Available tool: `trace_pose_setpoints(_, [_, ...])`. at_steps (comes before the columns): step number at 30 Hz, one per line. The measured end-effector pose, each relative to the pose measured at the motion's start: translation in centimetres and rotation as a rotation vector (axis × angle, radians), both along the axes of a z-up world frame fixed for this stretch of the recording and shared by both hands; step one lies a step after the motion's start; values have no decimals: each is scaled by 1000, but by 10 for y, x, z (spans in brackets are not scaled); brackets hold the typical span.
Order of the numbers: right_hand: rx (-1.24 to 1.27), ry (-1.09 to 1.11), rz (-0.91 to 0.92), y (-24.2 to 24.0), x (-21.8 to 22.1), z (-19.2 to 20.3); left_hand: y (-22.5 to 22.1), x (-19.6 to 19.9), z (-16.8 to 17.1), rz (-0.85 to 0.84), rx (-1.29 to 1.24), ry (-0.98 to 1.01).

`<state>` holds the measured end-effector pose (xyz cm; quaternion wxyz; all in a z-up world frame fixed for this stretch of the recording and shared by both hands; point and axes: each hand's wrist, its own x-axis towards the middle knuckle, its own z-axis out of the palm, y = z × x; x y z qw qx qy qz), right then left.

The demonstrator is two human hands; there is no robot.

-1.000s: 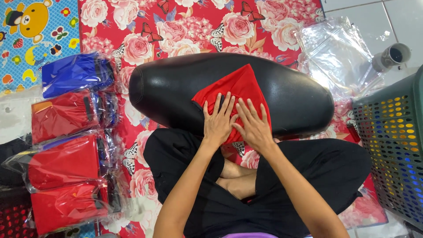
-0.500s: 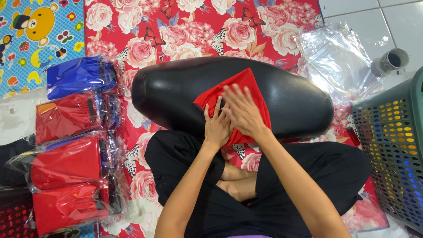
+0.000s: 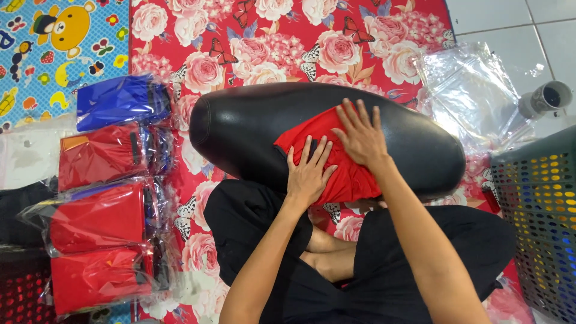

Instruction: Folding a red fabric seat cover and placing it into a clear plastic packaging bag

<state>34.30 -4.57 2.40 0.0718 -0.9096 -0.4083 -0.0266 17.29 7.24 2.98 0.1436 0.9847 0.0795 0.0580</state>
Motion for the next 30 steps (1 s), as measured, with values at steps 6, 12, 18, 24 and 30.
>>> trace_pose_setpoints(6, [37, 66, -210, -19, 4, 15, 1, 0, -2, -3, -16, -1])
trace_pose_setpoints(12, [550, -75, 269, -30, -80, 42, 2, -1, 0, -19, -43, 29])
trace_pose_setpoints(18, [253, -136, 412, -69, -121, -8, 2, 0, 4, -23, -32, 30])
trace_pose_setpoints(24, [198, -238, 438, -73, -122, -5, 1, -3, 20, -46, -31, -111])
trace_pose_setpoints(30, [106, -198, 430, -74, -119, 3, -16, -55, 2, -165, 107, -364])
